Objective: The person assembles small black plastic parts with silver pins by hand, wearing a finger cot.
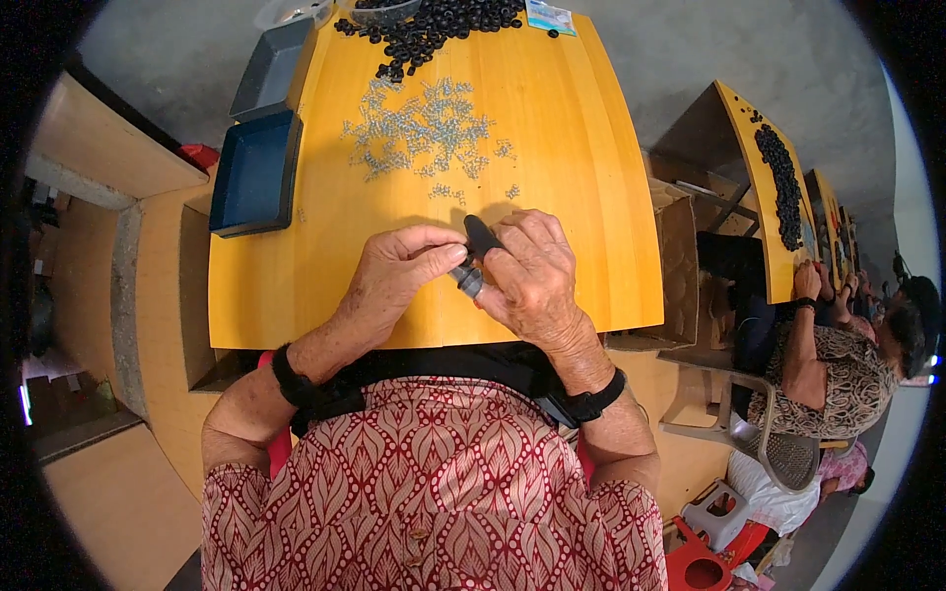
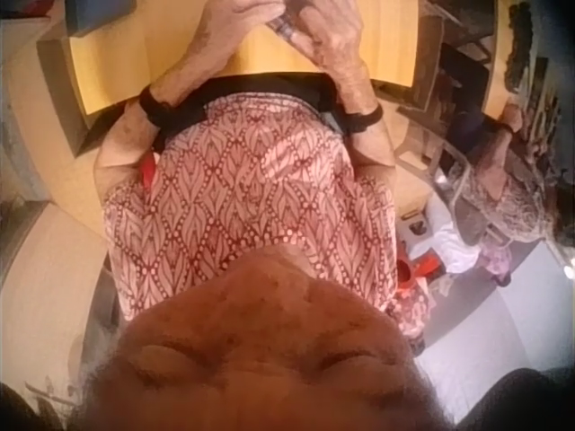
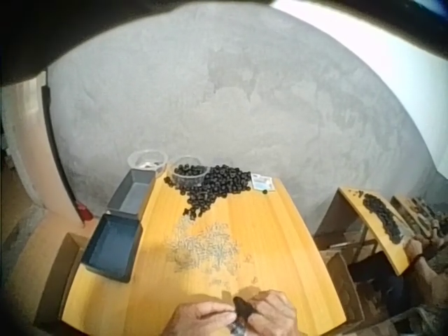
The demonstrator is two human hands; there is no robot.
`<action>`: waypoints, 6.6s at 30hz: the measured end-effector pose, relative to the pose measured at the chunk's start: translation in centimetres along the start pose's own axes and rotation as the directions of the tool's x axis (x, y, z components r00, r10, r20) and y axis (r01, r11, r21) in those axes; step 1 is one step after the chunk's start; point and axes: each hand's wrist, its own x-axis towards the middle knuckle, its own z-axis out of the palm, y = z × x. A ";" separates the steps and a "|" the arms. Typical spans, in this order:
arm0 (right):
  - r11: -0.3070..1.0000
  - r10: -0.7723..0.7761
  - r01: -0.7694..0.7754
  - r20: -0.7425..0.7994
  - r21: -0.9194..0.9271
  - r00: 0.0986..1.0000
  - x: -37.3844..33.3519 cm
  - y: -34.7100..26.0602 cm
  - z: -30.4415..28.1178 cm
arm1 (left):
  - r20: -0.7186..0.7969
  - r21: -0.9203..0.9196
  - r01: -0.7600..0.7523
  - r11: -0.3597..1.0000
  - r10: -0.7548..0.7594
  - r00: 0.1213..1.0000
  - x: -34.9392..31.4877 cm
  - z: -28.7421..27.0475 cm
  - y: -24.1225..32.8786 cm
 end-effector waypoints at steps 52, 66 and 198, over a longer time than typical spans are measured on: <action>0.997 -0.080 0.077 -0.188 -0.022 0.979 0.9 -0.5 -1.2 | 0.060 -0.215 -0.043 0.976 0.057 0.997 0.8 1.9 2.5; 0.994 -0.046 0.021 -0.228 -0.110 0.973 0.6 1.9 -1.7 | 0.063 -0.183 0.040 0.982 -0.029 0.998 1.2 2.3 2.1; 0.911 0.366 -0.350 0.034 -0.217 0.930 2.4 16.1 1.4 | 0.417 -0.188 0.248 0.950 -0.151 0.896 9.5 0.7 0.7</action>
